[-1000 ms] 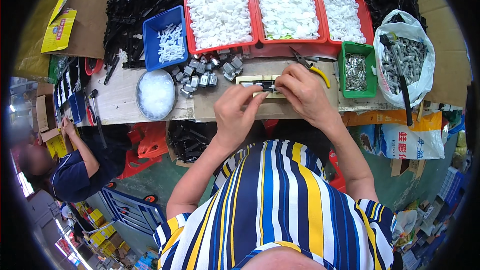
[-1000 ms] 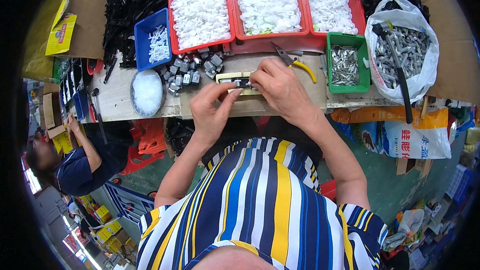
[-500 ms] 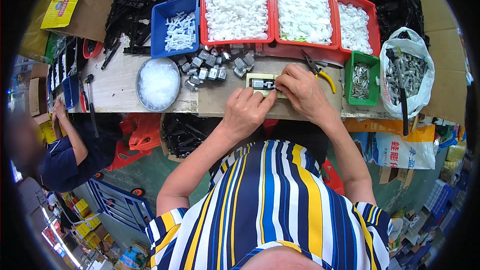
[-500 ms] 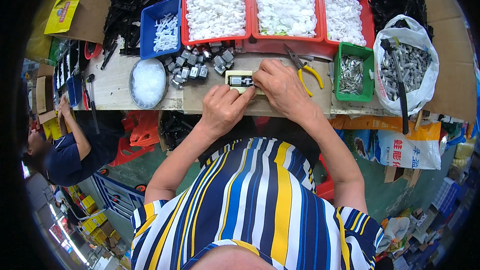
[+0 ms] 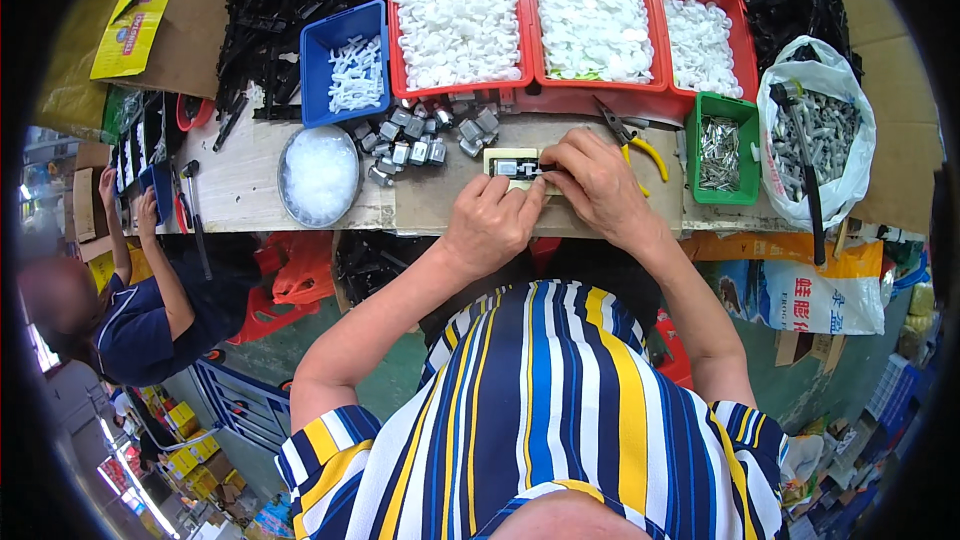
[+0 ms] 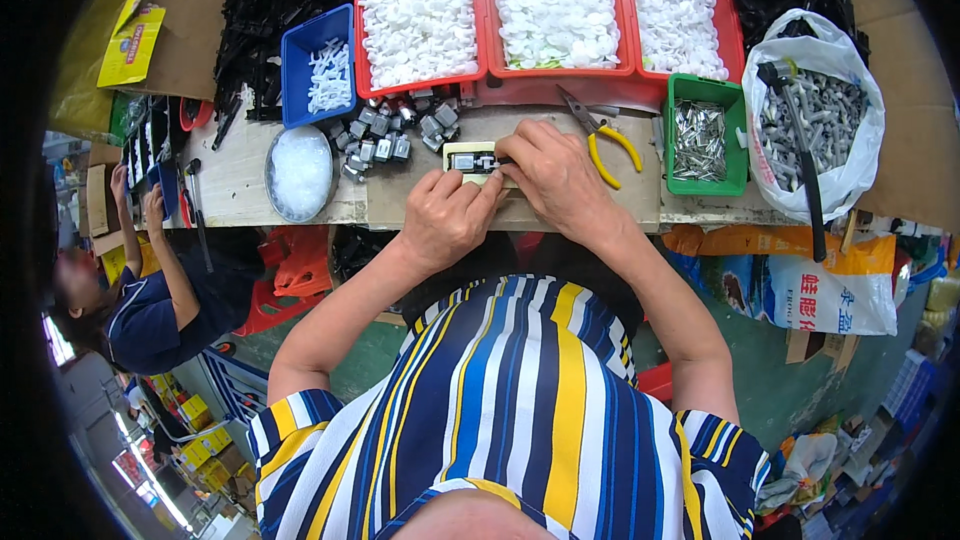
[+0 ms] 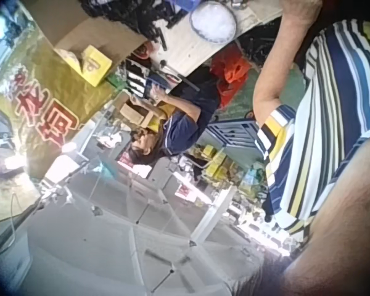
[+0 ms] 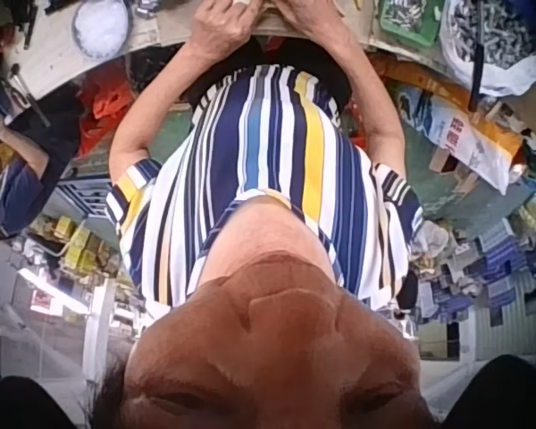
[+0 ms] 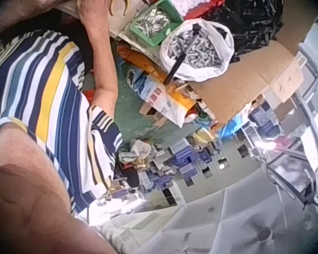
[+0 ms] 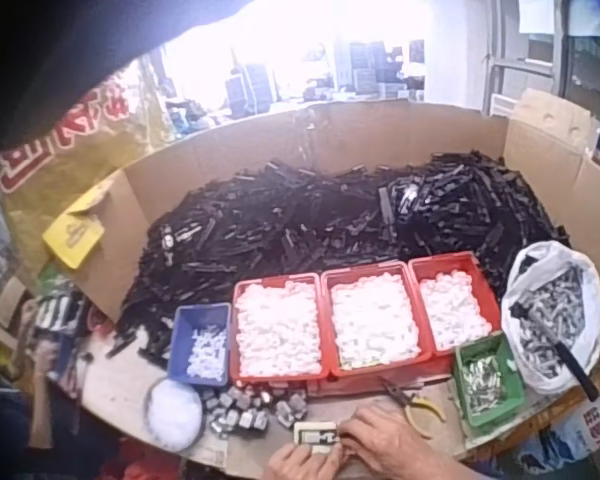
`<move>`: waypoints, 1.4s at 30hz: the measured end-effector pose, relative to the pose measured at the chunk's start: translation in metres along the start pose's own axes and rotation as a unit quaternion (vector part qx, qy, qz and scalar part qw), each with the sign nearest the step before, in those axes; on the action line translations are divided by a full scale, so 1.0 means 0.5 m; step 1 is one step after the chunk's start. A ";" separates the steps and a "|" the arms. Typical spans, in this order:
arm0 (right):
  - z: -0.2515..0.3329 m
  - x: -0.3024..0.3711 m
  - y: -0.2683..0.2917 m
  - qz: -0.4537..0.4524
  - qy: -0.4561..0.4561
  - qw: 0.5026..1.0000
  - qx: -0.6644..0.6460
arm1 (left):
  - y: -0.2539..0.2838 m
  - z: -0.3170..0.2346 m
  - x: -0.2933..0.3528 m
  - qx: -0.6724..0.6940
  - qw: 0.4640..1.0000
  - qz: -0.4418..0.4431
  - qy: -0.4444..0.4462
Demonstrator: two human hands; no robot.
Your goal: The person assembles small metal locks at a workbench. They pick up a metal lock body, insert a white plastic pin, and use a hammer to tap it into place. The person then uses pliers to adjust the components and places the finished lock on the table. This process is repeated for multiple units.
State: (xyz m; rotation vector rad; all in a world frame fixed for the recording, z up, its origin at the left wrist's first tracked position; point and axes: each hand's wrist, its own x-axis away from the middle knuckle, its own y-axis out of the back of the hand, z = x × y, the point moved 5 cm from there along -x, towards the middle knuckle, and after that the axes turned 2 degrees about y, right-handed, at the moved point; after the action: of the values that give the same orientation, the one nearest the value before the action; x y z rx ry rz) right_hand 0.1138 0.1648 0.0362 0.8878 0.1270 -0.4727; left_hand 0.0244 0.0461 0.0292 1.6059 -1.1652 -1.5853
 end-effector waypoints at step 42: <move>-0.191 0.198 0.265 -0.212 -0.292 0.932 0.031 | -0.284 0.019 -0.553 0.065 0.991 0.083 -0.078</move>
State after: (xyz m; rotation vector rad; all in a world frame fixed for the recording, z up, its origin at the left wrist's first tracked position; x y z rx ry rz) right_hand 0.2694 0.2754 0.0413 0.7462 -0.2501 -1.1332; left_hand 0.0662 0.3540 0.0304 1.4427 -1.4726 -1.5776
